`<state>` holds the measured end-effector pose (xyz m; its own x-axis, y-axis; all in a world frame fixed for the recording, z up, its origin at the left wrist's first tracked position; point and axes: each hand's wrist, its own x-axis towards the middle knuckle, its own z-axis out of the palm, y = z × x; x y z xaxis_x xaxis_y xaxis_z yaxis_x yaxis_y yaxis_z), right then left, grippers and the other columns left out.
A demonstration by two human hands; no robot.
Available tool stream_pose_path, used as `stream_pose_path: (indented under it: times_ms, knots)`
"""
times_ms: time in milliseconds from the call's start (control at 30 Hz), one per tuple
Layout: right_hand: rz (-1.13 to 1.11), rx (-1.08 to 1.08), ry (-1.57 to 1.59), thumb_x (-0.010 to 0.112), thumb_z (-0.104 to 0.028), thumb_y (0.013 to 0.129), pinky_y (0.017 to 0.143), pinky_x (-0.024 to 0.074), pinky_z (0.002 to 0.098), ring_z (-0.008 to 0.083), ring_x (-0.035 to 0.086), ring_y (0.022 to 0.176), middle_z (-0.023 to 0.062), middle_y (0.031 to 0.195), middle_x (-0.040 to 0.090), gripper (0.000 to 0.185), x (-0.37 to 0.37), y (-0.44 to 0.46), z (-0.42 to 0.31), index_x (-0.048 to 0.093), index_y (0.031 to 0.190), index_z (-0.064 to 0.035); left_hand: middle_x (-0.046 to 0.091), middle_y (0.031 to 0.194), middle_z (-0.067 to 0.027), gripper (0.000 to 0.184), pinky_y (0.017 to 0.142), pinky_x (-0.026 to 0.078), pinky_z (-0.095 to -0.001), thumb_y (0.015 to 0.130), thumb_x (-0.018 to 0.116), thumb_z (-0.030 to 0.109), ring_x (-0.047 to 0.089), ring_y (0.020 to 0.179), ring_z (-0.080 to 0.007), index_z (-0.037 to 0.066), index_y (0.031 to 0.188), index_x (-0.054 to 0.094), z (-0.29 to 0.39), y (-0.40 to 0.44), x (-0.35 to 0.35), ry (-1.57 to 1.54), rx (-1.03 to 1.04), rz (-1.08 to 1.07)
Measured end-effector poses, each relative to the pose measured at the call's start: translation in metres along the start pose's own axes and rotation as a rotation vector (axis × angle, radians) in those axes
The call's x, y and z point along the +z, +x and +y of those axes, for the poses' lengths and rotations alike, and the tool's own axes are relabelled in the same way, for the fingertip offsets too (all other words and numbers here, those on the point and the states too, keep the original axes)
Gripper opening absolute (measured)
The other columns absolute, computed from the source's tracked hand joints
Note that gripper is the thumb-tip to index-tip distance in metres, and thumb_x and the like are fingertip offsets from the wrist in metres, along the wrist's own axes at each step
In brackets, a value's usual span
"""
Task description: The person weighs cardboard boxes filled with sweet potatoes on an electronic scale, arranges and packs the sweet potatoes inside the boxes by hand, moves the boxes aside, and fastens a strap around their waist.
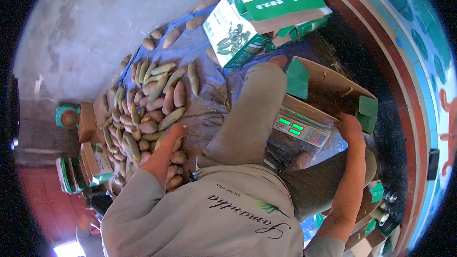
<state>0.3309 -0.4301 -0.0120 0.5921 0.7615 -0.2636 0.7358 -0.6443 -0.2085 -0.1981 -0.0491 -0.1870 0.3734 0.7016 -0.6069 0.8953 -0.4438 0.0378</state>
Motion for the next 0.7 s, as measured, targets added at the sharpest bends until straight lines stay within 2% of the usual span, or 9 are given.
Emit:
stream_pose_path:
  times_ms: [167, 267, 333, 400, 500, 567, 700]
  knots:
    - [-0.043, 0.031, 0.036, 0.064, -0.017, 0.074, 0.079, 0.0455, 0.0424, 0.037, 0.057, 0.093, 0.0189, 0.097, 0.062, 0.028, -0.007, -0.002, -0.011, 0.063, 0.099, -0.0045, 0.059, 0.111, -0.0172, 0.037, 0.088, 0.044, -0.0429, 0.079, 0.057, 0.031, 0.055, 0.105, -0.0337, 0.005, 0.105, 0.061, -0.097, -0.019, 0.125, 0.089, -0.186, -0.138]
    - [-0.043, 0.01, 0.028, 0.064, -0.015, 0.074, 0.079, 0.0451, 0.0422, 0.0375, 0.057, 0.093, 0.0208, 0.096, 0.062, 0.028, -0.003, 0.0, -0.01, 0.062, 0.098, -0.002, 0.057, 0.116, -0.0166, 0.043, 0.091, 0.043, -0.0418, 0.078, 0.059, 0.034, 0.052, 0.111, -0.0316, 0.007, 0.112, 0.059, -0.074, -0.069, 0.097, -0.052, -0.417, -0.369]
    - [-0.036, -0.001, 0.017, 0.064, -0.014, 0.074, 0.08, 0.0447, 0.0422, 0.0379, 0.057, 0.093, 0.022, 0.096, 0.061, 0.028, -0.001, 0.001, -0.009, 0.062, 0.099, -0.0009, 0.056, 0.116, -0.0163, 0.044, 0.092, 0.043, -0.0418, 0.078, 0.058, 0.034, 0.053, 0.109, -0.0315, 0.009, 0.115, 0.056, -0.101, -0.07, 0.14, -0.022, -0.356, -0.44]
    - [-0.029, 0.004, -0.006, 0.064, -0.015, 0.075, 0.08, 0.0445, 0.0423, 0.0382, 0.057, 0.094, 0.0227, 0.098, 0.061, 0.03, 0.002, 0.001, -0.008, 0.061, 0.101, -0.0013, 0.056, 0.116, -0.016, 0.045, 0.092, 0.042, -0.0418, 0.079, 0.058, 0.034, 0.053, 0.108, -0.0315, 0.012, 0.118, 0.054, -0.15, -0.061, 0.213, 0.092, -0.133, -0.469]
    - [-0.023, -0.019, -0.044, 0.062, -0.015, 0.076, 0.082, 0.0442, 0.0419, 0.0379, 0.057, 0.095, 0.023, 0.099, 0.061, 0.031, 0.012, 0.006, 0.006, 0.06, 0.103, -0.0009, 0.053, 0.122, -0.0156, 0.047, 0.097, 0.04, -0.0418, 0.08, 0.055, 0.031, 0.05, 0.114, -0.0308, 0.015, 0.124, 0.05, -0.135, -0.084, 0.208, 0.353, 0.002, -0.574]
    - [-0.036, 0.001, -0.026, 0.061, -0.015, 0.077, 0.082, 0.0445, 0.0416, 0.0379, 0.057, 0.095, 0.0232, 0.098, 0.061, 0.03, 0.004, 0.001, -0.008, 0.06, 0.103, -0.0003, 0.05, 0.126, -0.0138, 0.046, 0.098, 0.038, -0.0459, 0.081, 0.053, 0.028, 0.046, 0.118, -0.031, 0.017, 0.125, 0.049, -0.091, -0.121, 0.153, 0.05, -0.363, -0.434]
    - [-0.098, 0.075, -0.058, 0.061, -0.016, 0.077, 0.082, 0.0449, 0.041, 0.0378, 0.057, 0.095, 0.0228, 0.098, 0.061, 0.032, 0.005, 0.003, -0.009, 0.059, 0.104, 0.0011, 0.041, 0.132, -0.0088, 0.045, 0.094, 0.037, -0.0556, 0.08, 0.055, 0.026, 0.035, 0.125, -0.0322, 0.019, 0.124, 0.048, -0.072, -0.138, 0.129, 0.125, -0.427, -0.41]
